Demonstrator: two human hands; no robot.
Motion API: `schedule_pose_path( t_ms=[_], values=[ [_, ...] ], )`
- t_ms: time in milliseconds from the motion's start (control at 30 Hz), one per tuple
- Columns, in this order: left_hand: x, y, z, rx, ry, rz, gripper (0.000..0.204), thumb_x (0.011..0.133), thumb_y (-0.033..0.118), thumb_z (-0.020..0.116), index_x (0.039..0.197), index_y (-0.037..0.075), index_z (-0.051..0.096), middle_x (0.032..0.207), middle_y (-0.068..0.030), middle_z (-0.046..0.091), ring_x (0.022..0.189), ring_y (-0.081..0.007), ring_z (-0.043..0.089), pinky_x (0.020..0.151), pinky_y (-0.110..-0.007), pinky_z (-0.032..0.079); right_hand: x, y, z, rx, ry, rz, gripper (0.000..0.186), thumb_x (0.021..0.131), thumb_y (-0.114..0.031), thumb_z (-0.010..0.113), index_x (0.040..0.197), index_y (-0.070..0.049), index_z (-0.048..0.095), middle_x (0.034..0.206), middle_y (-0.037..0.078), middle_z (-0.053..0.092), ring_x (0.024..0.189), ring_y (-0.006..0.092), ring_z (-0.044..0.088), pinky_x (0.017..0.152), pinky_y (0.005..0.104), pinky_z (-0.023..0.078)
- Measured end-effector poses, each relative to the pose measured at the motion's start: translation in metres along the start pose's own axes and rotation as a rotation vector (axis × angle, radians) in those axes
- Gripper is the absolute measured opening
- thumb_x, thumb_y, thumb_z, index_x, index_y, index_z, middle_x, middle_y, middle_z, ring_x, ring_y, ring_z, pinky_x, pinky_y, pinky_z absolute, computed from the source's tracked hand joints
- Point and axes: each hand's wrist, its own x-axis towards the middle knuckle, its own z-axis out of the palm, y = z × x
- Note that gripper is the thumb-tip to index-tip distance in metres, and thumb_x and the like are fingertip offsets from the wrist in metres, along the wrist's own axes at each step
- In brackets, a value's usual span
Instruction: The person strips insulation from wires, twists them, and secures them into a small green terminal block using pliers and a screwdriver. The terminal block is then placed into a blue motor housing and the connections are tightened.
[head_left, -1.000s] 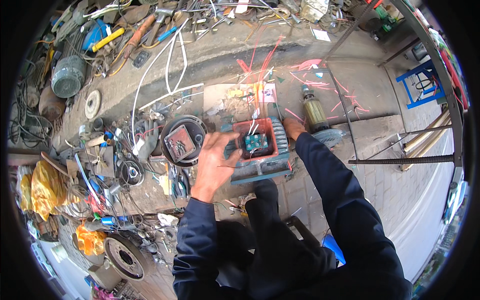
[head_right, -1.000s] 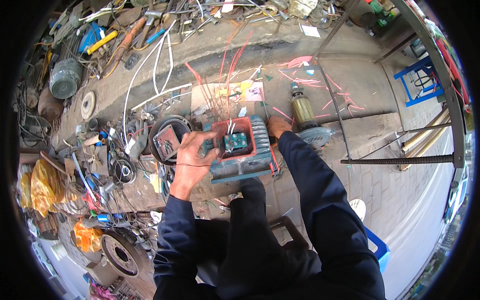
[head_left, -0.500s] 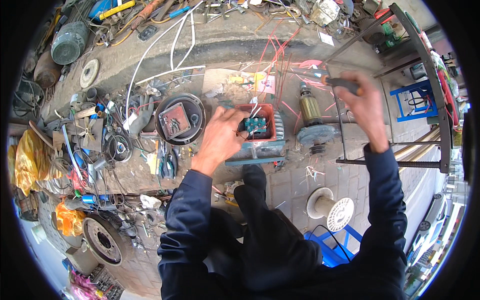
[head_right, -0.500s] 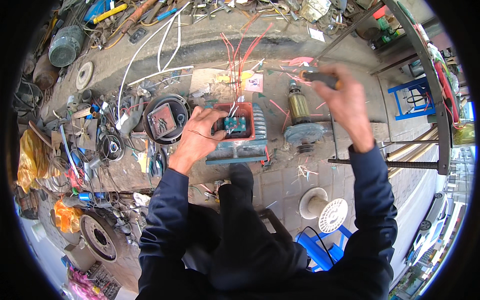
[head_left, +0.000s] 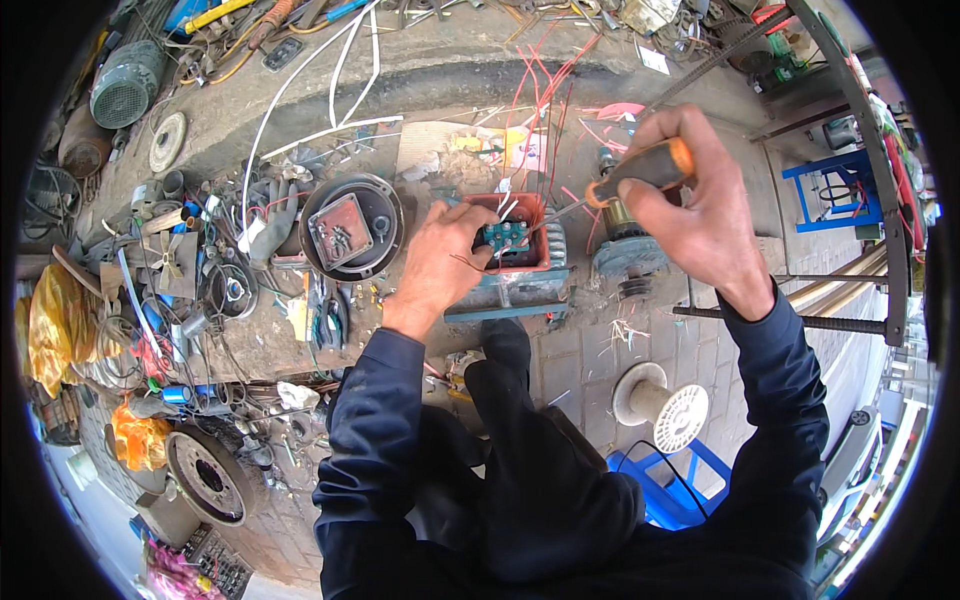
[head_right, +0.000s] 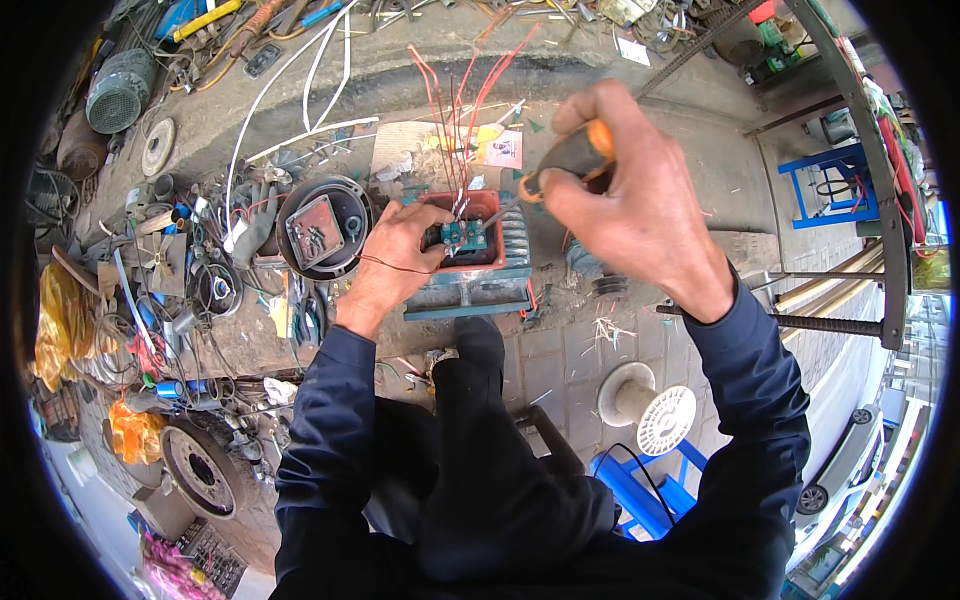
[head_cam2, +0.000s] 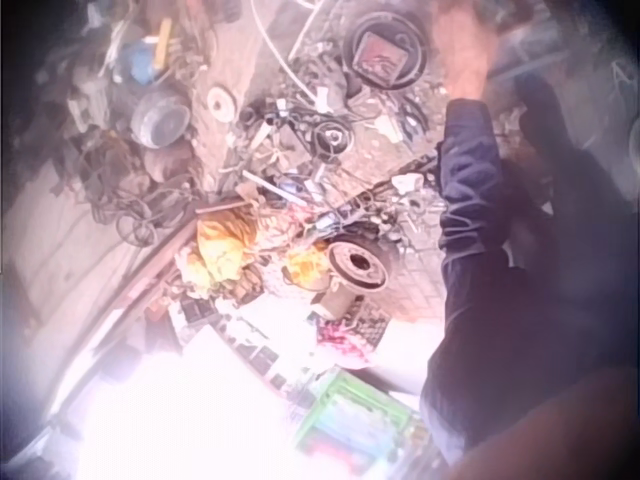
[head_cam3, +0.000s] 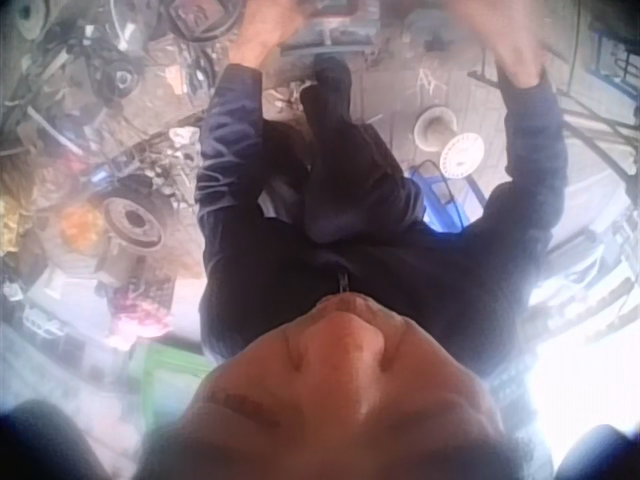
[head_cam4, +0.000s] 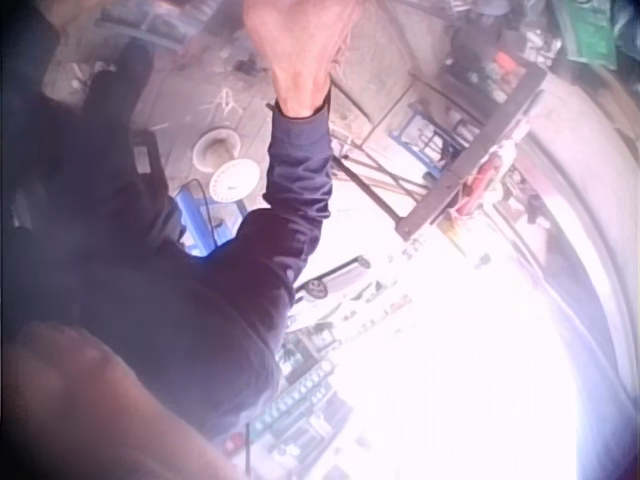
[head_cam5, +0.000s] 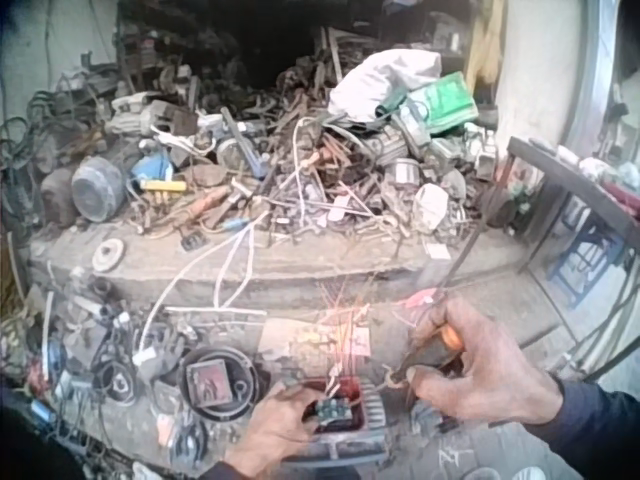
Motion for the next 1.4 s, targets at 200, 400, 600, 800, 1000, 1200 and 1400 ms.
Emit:
schedule_pose_path(
  t_ms=[200,400,600,800,1000,1200,1400],
  values=[
    [0.000,0.001,0.001,-0.001,0.023,0.007,0.035,0.074,0.005,0.074,0.108,0.011,0.071,0.111,-0.0076,0.071,0.101,-0.0356,0.060,0.091,-0.044,0.053,0.003,-0.009,0.007,-0.120,-0.039,-0.069,0.032,0.083,-0.002,0.073,0.110,-0.004,0.057,0.087,0.002,0.068,0.072,0.0057,0.055,0.062,0.0255,0.044],
    [0.000,0.002,0.000,0.018,0.025,0.007,0.034,0.074,0.004,0.073,0.107,0.012,0.071,0.110,-0.0062,0.071,0.101,-0.0351,0.060,0.092,-0.044,0.054,0.006,-0.010,0.009,-0.132,-0.066,-0.052,0.029,0.082,-0.003,0.072,0.107,-0.004,0.057,0.082,0.000,0.065,0.070,0.0061,0.053,0.061,0.0255,0.043],
    [0.000,0.002,0.000,0.022,0.013,0.005,0.034,0.074,0.004,0.073,0.107,0.011,0.071,0.110,-0.0065,0.071,0.100,-0.0348,0.060,0.091,-0.044,0.054,0.007,-0.007,0.011,-0.105,-0.069,-0.084,0.028,0.082,-0.003,0.072,0.106,-0.005,0.057,0.080,-0.001,0.063,0.070,0.0055,0.053,0.060,0.0253,0.043],
    [0.001,0.002,0.000,0.029,0.006,0.007,0.035,0.074,0.003,0.072,0.108,0.011,0.071,0.110,-0.0065,0.071,0.101,-0.0344,0.060,0.092,-0.044,0.054,0.009,-0.008,0.011,-0.111,-0.092,-0.069,0.029,0.082,-0.003,0.072,0.106,-0.005,0.057,0.080,0.000,0.064,0.070,0.0059,0.054,0.060,0.0257,0.044],
    [0.001,0.002,0.000,0.016,0.026,0.023,0.034,0.074,0.003,0.074,0.108,0.007,0.073,0.108,-0.0095,0.072,0.095,-0.0352,0.060,0.090,-0.042,0.050,0.015,-0.006,0.007,-0.171,-0.177,-0.215,0.029,0.079,-0.002,0.070,0.105,-0.005,0.058,0.087,0.004,0.065,0.074,0.0139,0.060,0.067,0.0308,0.048],
    [0.001,0.003,0.000,0.010,0.046,0.041,0.034,0.075,0.003,0.074,0.108,0.008,0.074,0.103,-0.0099,0.072,0.090,-0.0347,0.059,0.088,-0.042,0.050,0.040,-0.011,0.003,-0.160,-0.373,-0.419,0.027,0.079,-0.003,0.068,0.105,-0.004,0.060,0.093,0.010,0.066,0.080,0.0257,0.063,0.072,0.0365,0.049],
    [0.003,0.002,0.001,0.030,0.060,0.067,0.033,0.075,0.003,0.077,0.107,0.009,0.074,0.098,-0.0093,0.073,0.085,-0.0330,0.059,0.081,-0.042,0.052,0.048,-0.031,0.011,-0.506,-0.282,-0.320,0.029,0.086,-0.020,0.070,0.103,0.001,0.059,0.076,0.020,0.068,0.074,0.0427,0.067,0.068,0.0462,0.053]
  ],
)
